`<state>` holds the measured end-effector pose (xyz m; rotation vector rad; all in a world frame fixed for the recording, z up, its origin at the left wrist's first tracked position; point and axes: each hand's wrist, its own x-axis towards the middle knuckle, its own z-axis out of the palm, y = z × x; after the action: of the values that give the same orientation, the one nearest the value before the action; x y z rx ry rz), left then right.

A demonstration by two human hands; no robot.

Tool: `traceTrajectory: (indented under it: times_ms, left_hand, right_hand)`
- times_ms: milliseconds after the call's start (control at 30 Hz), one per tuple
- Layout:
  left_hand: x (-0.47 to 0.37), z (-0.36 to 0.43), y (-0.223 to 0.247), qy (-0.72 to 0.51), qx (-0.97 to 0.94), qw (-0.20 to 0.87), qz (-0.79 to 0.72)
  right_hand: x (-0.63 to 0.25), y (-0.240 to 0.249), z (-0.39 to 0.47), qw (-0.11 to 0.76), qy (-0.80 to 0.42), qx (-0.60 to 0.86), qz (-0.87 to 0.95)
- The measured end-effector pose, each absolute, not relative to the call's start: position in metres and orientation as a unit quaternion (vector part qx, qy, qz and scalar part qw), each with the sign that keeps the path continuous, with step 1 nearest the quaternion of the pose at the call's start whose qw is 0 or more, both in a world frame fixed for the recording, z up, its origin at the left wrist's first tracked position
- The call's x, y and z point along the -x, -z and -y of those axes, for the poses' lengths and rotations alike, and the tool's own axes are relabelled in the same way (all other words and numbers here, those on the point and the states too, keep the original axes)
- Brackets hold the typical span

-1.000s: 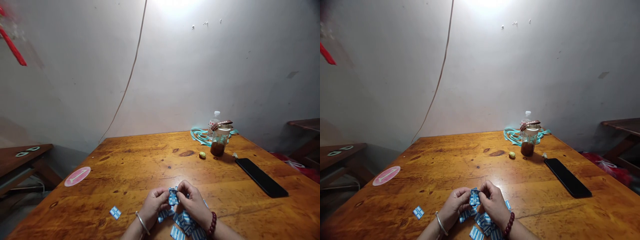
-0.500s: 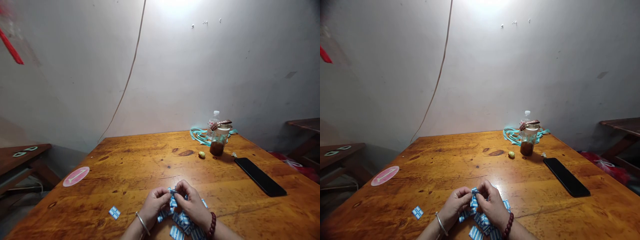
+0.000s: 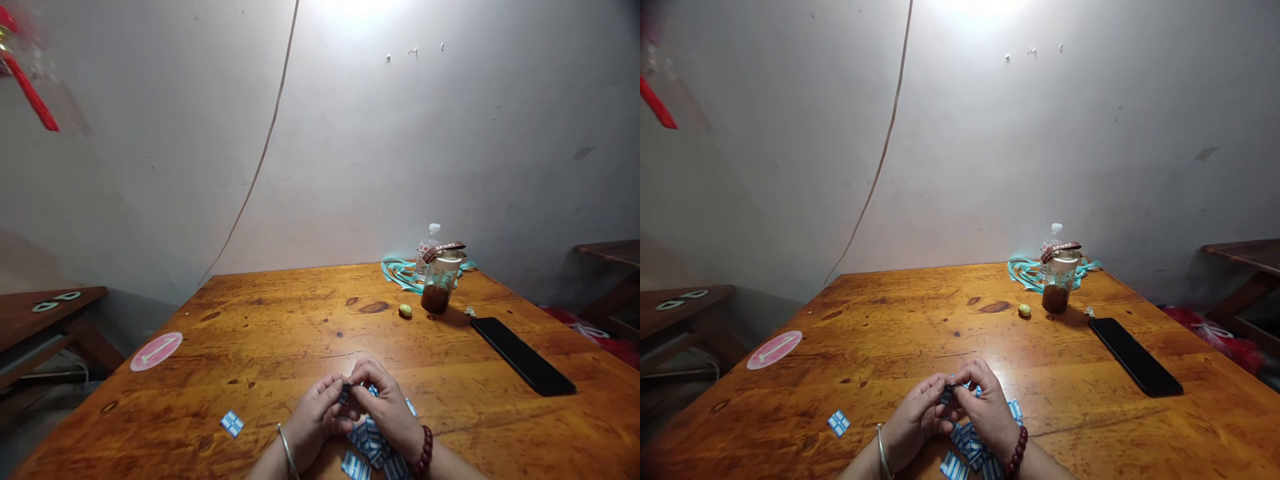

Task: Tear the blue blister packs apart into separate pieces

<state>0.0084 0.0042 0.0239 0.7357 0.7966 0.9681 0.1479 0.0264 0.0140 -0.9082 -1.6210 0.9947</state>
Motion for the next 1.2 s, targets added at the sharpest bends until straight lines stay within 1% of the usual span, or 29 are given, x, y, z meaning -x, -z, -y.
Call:
traceTrajectory:
  times_ms: [233,367,533,733,800,900,1000,1100,1200]
  left_hand:
    - [-0.004,-0.008,-0.015,-0.453,-0.301,0.75,-0.378]
    - [-0.003,-0.009,-0.012,-0.448,-0.305,0.754,-0.371]
    - [-0.004,-0.007,-0.016,-0.446,-0.302,0.76,-0.363]
    - [-0.006,-0.007,-0.016,-0.446,-0.307,0.753,-0.374]
    - [-0.007,-0.008,-0.014,-0.444,-0.315,0.747,-0.382]
    - [-0.006,-0.01,-0.013,-0.441,-0.34,0.726,-0.404]
    - [-0.002,-0.012,-0.014,-0.433,-0.408,0.672,-0.44]
    - [0.002,-0.013,-0.015,-0.444,-0.463,0.617,-0.456]
    - [0.003,-0.014,-0.014,-0.456,-0.434,0.633,-0.451]
  right_hand:
    - [-0.145,-0.01,-0.026,0.46,-0.433,0.388,0.671]
    - [-0.145,-0.007,-0.024,0.458,-0.387,0.384,0.702]
    - [-0.149,-0.007,-0.024,0.45,-0.318,0.313,0.774]
    - [-0.153,-0.011,-0.024,0.432,-0.292,0.326,0.788]
    - [-0.152,-0.012,-0.024,0.428,-0.309,0.337,0.779]
    - [-0.15,-0.012,-0.025,0.449,-0.362,0.369,0.729]
    - [-0.149,-0.009,-0.028,0.468,-0.452,0.391,0.651]
    - [-0.148,-0.007,-0.031,0.467,-0.547,0.387,0.577]
    - [-0.148,-0.008,-0.032,0.452,-0.615,0.374,0.527]
